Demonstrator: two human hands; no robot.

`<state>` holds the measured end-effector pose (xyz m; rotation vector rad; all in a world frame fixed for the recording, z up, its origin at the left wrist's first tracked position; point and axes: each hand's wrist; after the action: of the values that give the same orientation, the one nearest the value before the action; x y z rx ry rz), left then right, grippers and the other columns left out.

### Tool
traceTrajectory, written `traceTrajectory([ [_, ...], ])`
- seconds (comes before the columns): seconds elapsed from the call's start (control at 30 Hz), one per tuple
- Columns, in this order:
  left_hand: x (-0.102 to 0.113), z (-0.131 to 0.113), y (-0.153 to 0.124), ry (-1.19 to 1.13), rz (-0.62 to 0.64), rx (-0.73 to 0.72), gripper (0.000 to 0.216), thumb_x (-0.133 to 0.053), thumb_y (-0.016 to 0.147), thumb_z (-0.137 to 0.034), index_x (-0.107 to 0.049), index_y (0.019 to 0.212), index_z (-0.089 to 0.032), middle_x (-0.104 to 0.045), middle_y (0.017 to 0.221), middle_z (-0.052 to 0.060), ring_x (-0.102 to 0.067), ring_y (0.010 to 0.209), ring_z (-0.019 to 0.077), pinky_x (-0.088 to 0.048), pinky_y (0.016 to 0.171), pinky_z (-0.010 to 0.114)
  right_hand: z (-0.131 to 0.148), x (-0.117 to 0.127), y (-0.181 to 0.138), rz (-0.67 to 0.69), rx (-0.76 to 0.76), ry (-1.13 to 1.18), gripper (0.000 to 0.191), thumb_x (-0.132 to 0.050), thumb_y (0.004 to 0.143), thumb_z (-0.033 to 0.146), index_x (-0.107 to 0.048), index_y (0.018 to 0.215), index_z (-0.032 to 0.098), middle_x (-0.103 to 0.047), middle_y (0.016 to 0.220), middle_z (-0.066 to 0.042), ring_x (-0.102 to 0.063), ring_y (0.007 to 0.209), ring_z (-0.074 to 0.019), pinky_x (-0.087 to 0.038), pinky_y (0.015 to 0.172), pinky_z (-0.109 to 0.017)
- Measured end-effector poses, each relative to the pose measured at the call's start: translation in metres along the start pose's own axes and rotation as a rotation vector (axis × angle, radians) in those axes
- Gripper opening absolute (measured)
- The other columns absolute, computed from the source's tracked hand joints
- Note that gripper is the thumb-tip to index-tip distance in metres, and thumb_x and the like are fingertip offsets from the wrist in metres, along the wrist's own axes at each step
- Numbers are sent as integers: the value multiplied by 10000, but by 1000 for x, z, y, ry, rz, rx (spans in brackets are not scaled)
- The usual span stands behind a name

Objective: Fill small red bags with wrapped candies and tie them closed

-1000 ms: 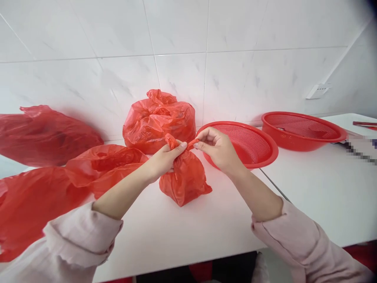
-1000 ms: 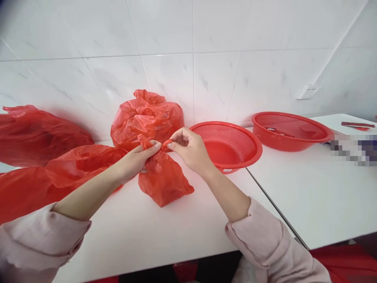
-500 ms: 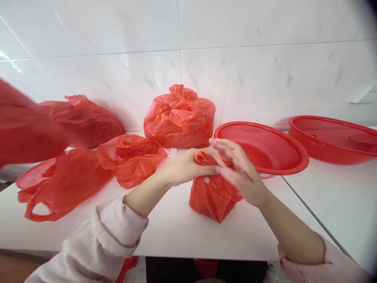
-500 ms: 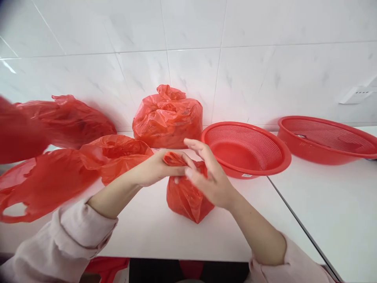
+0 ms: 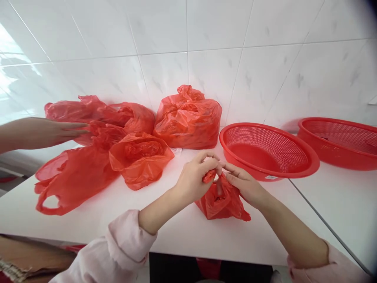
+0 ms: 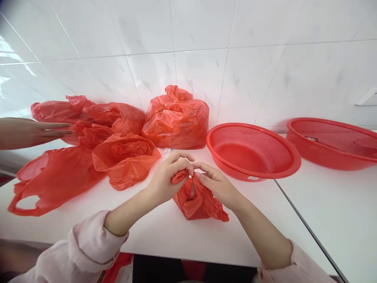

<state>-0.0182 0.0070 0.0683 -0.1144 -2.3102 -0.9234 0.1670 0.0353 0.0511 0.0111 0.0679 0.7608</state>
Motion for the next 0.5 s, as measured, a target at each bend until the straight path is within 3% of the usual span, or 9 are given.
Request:
traceTrajectory([
  [0.13, 3, -2, -8, -122, -3, -57, 202, -571, 805, -37, -662, 879, -201, -575, 1028, 54, -638, 806, 131, -543, 730, 279, 6, 4, -4, -115, 64, -123, 199, -588, 907, 418, -543, 868, 227, -653, 948, -17, -629, 850, -145, -505, 736, -275],
  [0.23, 4, -3, -12, -112, -26, -110, 258, -562, 812, -10, -697, 911, -206, -593, 1014, 55, -620, 792, 121, -545, 733, 274, 11, 0, -5, -128, 49, -130, 209, -607, 896, 374, -521, 1058, 275, -662, 1035, -27, -645, 886, -159, -526, 744, -300],
  [0.33, 7, -2, -17, -76, -39, -127, 264, -558, 808, -6, -715, 872, -209, -614, 1016, 56, -595, 752, 114, -544, 704, 270, 15, -3, -5, -47, 23, -202, 269, -564, 906, 382, -577, 1149, 267, -675, 952, -39, -649, 836, -181, -532, 731, -330],
  [0.43, 19, 2, -29, -23, -22, -99, 266, -579, 802, -23, -734, 872, -227, -633, 1008, 56, -609, 846, 149, -548, 764, 296, 14, -3, -4, -88, 32, -364, 203, -536, 901, 374, -672, 926, 225, -662, 883, -45, -628, 799, -189, -524, 724, -337],
  [0.5, 32, 5, -39, 25, 8, -54, 263, -569, 818, -40, -740, 872, -233, -635, 1004, 59, -614, 876, 160, -548, 778, 304, 12, -3, -3, -146, 7, -432, 185, -543, 890, 364, -666, 879, 226, -634, 812, -29, -598, 716, -171, -512, 659, -317],
])
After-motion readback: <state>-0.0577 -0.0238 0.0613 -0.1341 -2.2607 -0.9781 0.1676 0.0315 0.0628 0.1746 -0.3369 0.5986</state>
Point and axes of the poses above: each hand's wrist, its own y-axis towards the middle knuckle, its own x-axis out of the back of the hand, z = x × y
